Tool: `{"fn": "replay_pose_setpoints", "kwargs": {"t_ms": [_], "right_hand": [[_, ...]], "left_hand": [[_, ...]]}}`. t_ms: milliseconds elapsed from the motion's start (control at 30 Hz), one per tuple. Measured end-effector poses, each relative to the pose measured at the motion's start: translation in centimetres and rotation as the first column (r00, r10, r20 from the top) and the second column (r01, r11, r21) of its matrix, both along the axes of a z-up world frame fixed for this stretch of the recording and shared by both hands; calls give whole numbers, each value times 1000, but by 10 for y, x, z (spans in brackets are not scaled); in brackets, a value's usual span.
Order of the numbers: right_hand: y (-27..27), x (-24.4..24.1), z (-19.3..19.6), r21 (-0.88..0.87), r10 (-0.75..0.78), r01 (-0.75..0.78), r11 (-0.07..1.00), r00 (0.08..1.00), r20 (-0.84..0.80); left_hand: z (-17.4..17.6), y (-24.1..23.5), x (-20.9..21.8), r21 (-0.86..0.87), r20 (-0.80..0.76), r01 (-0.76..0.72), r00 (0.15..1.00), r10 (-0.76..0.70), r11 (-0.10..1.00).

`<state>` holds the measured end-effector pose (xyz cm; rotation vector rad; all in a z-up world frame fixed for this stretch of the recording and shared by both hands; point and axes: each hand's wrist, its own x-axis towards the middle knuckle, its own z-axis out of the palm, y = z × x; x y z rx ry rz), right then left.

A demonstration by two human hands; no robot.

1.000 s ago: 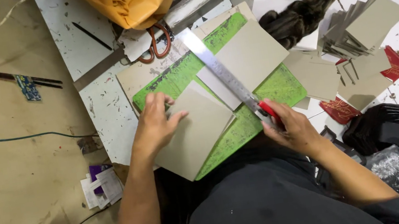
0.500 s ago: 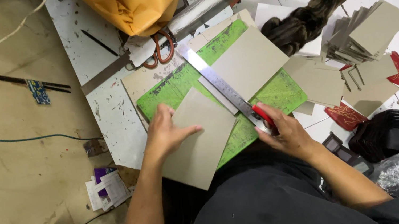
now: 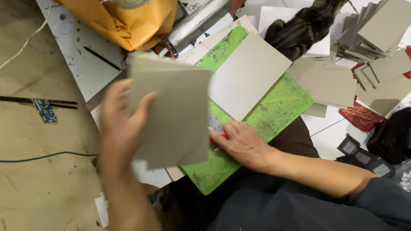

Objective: Cutting material into specific shapes using a ruler and utility knife on a cutting mat

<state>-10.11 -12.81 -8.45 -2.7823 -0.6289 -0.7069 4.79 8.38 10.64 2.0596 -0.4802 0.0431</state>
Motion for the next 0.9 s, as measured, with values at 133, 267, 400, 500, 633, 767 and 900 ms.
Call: {"fn": "replay_pose_setpoints", "kwargs": {"t_ms": [133,267,400,500,633,767,900], "right_hand": [[-8,-5,38,8,49,-48,999,996,-79],[-48,-32,24,111,-23,59,992,953,-303],[-97,-49,21,316,-52,186,930,919,-390],[-112,-45,40,738,102,427,522,828,-551],[-110,-22,29,813,217,514,-274,856,-469],[-108,-7,15,786,213,493,-374,870,-444],[-107,11,18,781,226,485,-394,874,-430]], "left_hand": [[-50,-77,44,-6,-41,294,955,-294,956],[-100,-135,75,98,-166,427,897,-409,899],[-152,-174,89,190,-245,433,890,-384,881],[-150,-179,80,391,-254,380,920,-298,838],[-156,-187,76,478,-278,331,936,-218,814],[-147,-176,71,449,-316,313,932,-179,837],[-141,-159,66,286,-377,248,917,-129,926]]}}
